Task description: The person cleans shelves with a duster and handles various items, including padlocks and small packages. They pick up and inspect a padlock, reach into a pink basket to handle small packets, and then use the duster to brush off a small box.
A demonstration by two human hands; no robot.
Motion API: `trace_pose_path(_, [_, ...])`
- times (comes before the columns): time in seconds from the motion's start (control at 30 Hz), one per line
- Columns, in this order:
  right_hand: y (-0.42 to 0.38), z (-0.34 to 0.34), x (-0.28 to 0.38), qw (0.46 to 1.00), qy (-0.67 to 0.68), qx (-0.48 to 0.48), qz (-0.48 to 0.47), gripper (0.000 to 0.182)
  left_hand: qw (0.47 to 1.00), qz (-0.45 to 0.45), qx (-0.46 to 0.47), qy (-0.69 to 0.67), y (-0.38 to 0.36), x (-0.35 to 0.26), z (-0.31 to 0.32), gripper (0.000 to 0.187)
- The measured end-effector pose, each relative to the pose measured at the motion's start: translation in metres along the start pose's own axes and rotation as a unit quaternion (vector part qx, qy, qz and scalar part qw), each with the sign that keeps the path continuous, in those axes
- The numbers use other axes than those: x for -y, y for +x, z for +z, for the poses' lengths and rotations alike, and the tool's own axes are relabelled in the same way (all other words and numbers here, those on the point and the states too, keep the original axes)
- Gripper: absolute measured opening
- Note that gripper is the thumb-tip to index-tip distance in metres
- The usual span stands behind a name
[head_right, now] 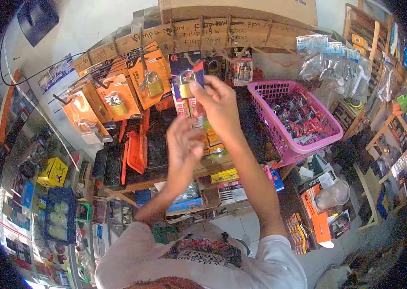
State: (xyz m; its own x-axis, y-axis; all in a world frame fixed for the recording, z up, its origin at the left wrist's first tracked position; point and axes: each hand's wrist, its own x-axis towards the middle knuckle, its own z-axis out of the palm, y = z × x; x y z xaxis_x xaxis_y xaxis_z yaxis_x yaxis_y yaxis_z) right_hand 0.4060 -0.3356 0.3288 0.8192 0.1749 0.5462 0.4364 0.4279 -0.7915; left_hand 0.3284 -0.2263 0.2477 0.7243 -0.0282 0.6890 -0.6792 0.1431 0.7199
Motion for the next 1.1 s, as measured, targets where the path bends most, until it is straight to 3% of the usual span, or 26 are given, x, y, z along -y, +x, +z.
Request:
trace_pose_path(0.1, [0.032, 0.0, -0.018, 1.0, 0.024, 0.005, 0.014, 0.022, 0.996, -0.07, 0.05, -0.019, -0.054, 0.039, 0.005, 0.071])
trace_pose_path(0.13, [0.041, -0.002, -0.025, 1.0, 0.003, 0.02, 0.0, 0.022, 0.987, -0.113, 0.11, 0.023, -0.074, 0.057, -0.001, 0.068])
trace_pose_path(0.17, [0.047, -0.001, -0.028, 1.0, 0.001, 0.021, 0.007, 0.022, 0.971, -0.154, 0.168, 0.065, -0.094, 0.074, -0.006, 0.065])
trace_pose_path(0.23, [0.059, 0.0, -0.031, 0.999, -0.005, 0.026, 0.02, 0.022, 0.938, -0.249, 0.24, 0.014, -0.136, 0.098, -0.011, 0.053])
trace_pose_path(0.3, [0.068, 0.003, -0.036, 1.0, -0.009, 0.018, 0.007, 0.022, 0.876, -0.351, 0.328, 0.029, -0.175, 0.119, -0.028, 0.048])
trace_pose_path(0.4, [0.072, 0.006, -0.038, 1.0, -0.009, 0.011, 0.006, 0.018, 0.823, -0.387, 0.404, 0.098, -0.264, 0.193, -0.072, 0.042])
trace_pose_path(0.5, [0.079, 0.004, -0.046, 1.0, -0.019, 0.012, -0.01, 0.015, 0.844, -0.398, 0.327, 0.148, -0.402, 0.307, -0.138, 0.053])
trace_pose_path(0.53, [0.08, 0.005, -0.047, 1.0, -0.024, 0.007, -0.005, 0.015, 0.839, -0.426, 0.293, 0.169, -0.428, 0.314, -0.154, 0.053])
trace_pose_path(0.63, [0.074, 0.005, -0.047, 1.0, -0.013, -0.009, 0.006, 0.018, 0.771, -0.574, 0.198, 0.191, -0.466, 0.287, -0.18, 0.052])
trace_pose_path(0.73, [0.054, 0.0, -0.054, 0.998, -0.01, -0.052, -0.03, 0.038, 0.703, -0.677, 0.126, 0.181, -0.484, 0.267, -0.192, 0.052])
trace_pose_path(0.8, [0.035, -0.015, -0.065, 0.997, -0.037, -0.063, -0.016, 0.047, 0.67, -0.715, 0.097, 0.172, -0.49, 0.264, -0.192, 0.052])
trace_pose_path(0.97, [-0.052, -0.04, -0.043, 0.998, -0.048, -0.026, 0.015, 0.042, 0.608, -0.776, 0.058, 0.158, -0.495, 0.264, -0.184, 0.051])
trace_pose_path(1.0, [-0.069, -0.051, -0.028, 0.995, -0.053, 0.015, 0.082, 0.038, 0.599, -0.783, 0.056, 0.158, -0.494, 0.264, -0.185, 0.051])
trace_pose_path(1.1, [-0.106, -0.075, 0.001, 0.985, -0.048, 0.05, 0.161, 0.033, 0.583, -0.795, 0.052, 0.159, -0.493, 0.267, -0.182, 0.051])
